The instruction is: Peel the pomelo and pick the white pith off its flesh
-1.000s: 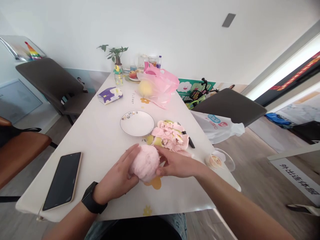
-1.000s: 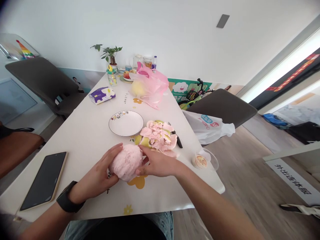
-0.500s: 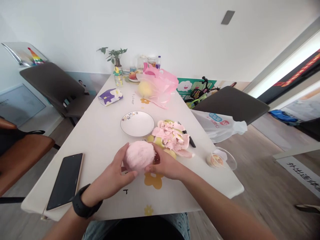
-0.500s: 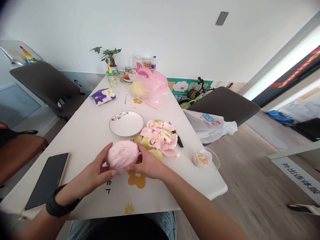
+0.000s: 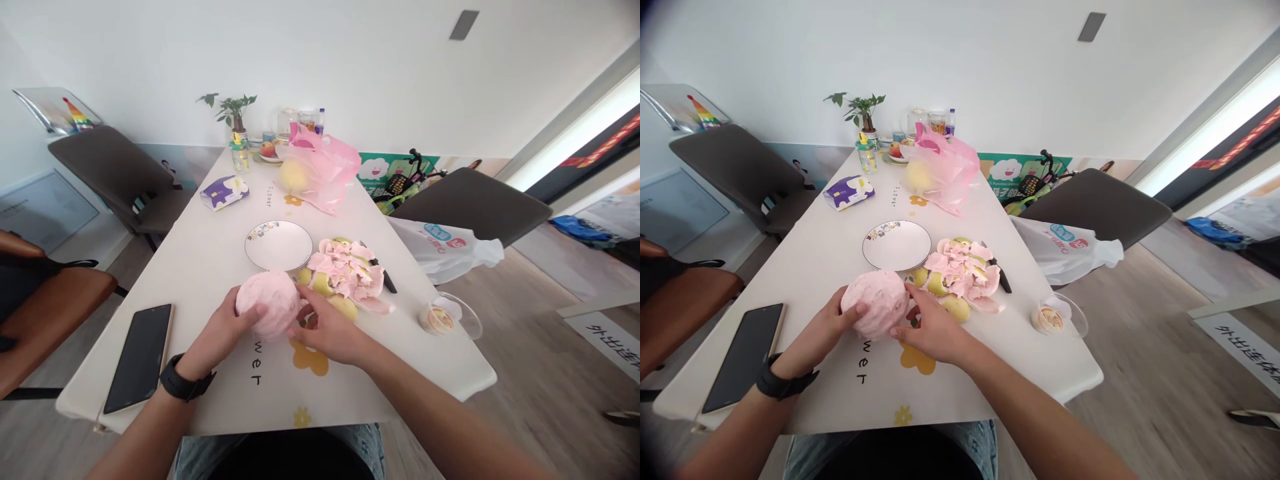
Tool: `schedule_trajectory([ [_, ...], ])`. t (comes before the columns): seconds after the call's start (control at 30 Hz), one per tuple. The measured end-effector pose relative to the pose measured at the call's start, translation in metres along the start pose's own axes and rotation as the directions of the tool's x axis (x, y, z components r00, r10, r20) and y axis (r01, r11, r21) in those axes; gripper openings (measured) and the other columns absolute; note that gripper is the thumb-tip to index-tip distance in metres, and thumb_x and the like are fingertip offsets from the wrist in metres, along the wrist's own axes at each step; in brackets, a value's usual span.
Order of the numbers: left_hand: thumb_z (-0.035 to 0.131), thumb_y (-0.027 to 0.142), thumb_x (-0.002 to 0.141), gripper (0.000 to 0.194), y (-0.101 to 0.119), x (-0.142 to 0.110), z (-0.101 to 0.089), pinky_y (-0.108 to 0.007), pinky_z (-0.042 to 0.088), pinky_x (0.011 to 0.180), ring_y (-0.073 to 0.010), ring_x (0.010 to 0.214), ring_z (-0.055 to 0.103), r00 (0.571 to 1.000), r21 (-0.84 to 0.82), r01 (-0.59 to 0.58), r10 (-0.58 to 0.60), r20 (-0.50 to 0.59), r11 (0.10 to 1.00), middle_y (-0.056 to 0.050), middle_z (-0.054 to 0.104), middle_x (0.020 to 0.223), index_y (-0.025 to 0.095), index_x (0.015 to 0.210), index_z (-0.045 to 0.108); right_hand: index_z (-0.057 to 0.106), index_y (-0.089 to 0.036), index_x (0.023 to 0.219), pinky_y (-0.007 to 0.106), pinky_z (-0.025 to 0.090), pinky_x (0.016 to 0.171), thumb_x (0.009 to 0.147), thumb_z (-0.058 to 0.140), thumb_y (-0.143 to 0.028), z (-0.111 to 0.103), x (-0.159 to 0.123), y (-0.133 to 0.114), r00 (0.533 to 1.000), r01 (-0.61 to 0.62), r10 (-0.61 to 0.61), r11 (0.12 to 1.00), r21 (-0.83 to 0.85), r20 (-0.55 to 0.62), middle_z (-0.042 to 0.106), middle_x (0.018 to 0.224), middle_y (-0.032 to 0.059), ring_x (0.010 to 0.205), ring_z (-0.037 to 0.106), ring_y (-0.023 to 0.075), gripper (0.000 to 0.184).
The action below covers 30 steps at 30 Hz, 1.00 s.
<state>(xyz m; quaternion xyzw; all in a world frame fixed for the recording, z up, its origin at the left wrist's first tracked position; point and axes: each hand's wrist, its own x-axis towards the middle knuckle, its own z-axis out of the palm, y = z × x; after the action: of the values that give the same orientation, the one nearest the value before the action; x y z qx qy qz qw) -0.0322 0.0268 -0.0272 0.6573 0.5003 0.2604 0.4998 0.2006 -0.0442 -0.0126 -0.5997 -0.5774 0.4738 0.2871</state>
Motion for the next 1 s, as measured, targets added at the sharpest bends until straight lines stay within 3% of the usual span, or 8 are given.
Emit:
schedule_trajectory([
  [0.13, 0.055, 0.071, 0.085, 0.067, -0.002, 0.006, 0.004, -0.048, 0.052, 0.091, -0.0336, 0.106, 0.065, 0.997, 0.106, 0.028, -0.019, -0.081, 0.994, -0.014, 0.069, 0.116, 0.015, 0.122, 0.058, 0.032, -0.030, 0.155, 0.043, 0.053, 0.088, 0.081, 0.074, -0.051, 0.003, 0.007, 0.002, 0.999, 0.052, -0.052, 0.999, -0.006, 0.012, 0.058, 0.133, 0.0108, 0.103, 0.061, 0.0257, 0.088],
  [0.27, 0.045, 0.070, 0.091, 0.069, 0.009, 0.007, 0.005, -0.044, 0.051, 0.093, -0.0303, 0.111, 0.064, 0.985, 0.167, -0.038, 0.065, -0.158, 0.985, -0.012, 0.065, 0.128, 0.021, 0.139, 0.047, 0.031, -0.031, 0.156, 0.042, 0.053, 0.087, 0.082, 0.073, -0.051, 0.004, 0.012, 0.002, 0.996, 0.083, -0.083, 0.996, 0.015, 0.029, 0.059, 0.133, 0.0101, 0.100, 0.062, 0.0243, 0.087],
  [0.47, 0.032, 0.074, 0.092, 0.073, 0.025, 0.007, -0.004, -0.042, 0.051, 0.073, -0.0356, 0.089, 0.070, 0.999, 0.458, 0.028, -0.006, -0.049, 0.888, -0.013, 0.073, 0.102, 0.020, 0.137, 0.049, 0.026, -0.029, 0.159, 0.044, 0.052, 0.092, 0.091, 0.057, -0.064, 0.005, 0.021, 0.010, 0.996, 0.095, -0.094, 0.992, 0.083, -0.009, 0.059, 0.138, 0.0103, 0.107, 0.063, 0.0263, 0.083],
  [0.6, 0.048, 0.071, 0.088, 0.073, 0.015, 0.007, -0.004, -0.042, 0.053, 0.080, -0.0341, 0.099, 0.070, 0.993, 0.407, -0.077, 0.032, 0.115, 0.910, -0.013, 0.071, 0.116, 0.023, 0.143, 0.044, 0.040, -0.027, 0.152, 0.046, 0.050, 0.099, 0.095, 0.044, -0.067, 0.003, 0.024, 0.014, 0.995, 0.027, -0.020, 0.997, 0.070, -0.094, 0.059, 0.140, 0.0087, 0.114, 0.062, 0.0278, 0.070],
  [0.67, 0.054, 0.069, 0.086, 0.075, 0.008, 0.007, 0.000, -0.046, 0.050, 0.096, -0.0356, 0.121, 0.061, 0.989, 0.409, -0.146, 0.134, 0.058, 0.901, -0.015, 0.061, 0.135, 0.021, 0.143, 0.044, 0.045, -0.028, 0.149, 0.047, 0.049, 0.100, 0.096, 0.042, -0.068, 0.001, 0.022, 0.012, 0.994, 0.000, 0.005, 0.999, 0.046, -0.105, 0.059, 0.140, 0.0083, 0.115, 0.062, 0.0284, 0.067],
  [0.77, 0.057, 0.062, 0.088, 0.084, 0.005, 0.008, 0.008, -0.050, 0.036, 0.115, -0.0344, 0.144, 0.038, 0.957, 0.361, -0.248, 0.284, -0.050, 0.899, -0.017, 0.036, 0.158, 0.019, 0.154, 0.028, 0.038, -0.026, 0.154, 0.047, 0.049, 0.101, 0.094, 0.046, -0.067, 0.002, 0.015, 0.006, 0.994, 0.001, 0.001, 1.000, 0.016, -0.109, 0.053, 0.147, 0.0104, 0.119, 0.060, 0.0295, 0.072],
  [0.83, 0.054, 0.059, 0.092, 0.081, 0.006, 0.008, 0.013, -0.051, 0.035, 0.116, -0.0323, 0.145, 0.038, 0.967, 0.262, -0.236, 0.253, -0.033, 0.936, -0.016, 0.034, 0.159, 0.021, 0.157, 0.022, 0.032, -0.025, 0.157, 0.049, 0.048, 0.102, 0.091, 0.054, -0.064, 0.005, 0.009, 0.002, 0.995, 0.010, -0.013, 1.000, -0.028, -0.096, 0.049, 0.150, 0.0125, 0.123, 0.057, 0.0315, 0.080],
  [1.0, 0.058, 0.053, 0.090, 0.066, 0.016, 0.007, 0.017, -0.053, 0.037, 0.114, -0.0339, 0.138, 0.046, 0.980, 0.231, -0.187, 0.196, -0.020, 0.955, -0.015, 0.047, 0.151, 0.020, 0.146, 0.043, 0.024, -0.026, 0.160, 0.057, 0.037, 0.110, 0.090, 0.057, -0.056, 0.014, -0.001, -0.004, 0.992, -0.020, -0.005, 0.980, -0.197, -0.126, 0.046, 0.151, 0.0135, 0.138, 0.043, 0.0370, 0.083],
])
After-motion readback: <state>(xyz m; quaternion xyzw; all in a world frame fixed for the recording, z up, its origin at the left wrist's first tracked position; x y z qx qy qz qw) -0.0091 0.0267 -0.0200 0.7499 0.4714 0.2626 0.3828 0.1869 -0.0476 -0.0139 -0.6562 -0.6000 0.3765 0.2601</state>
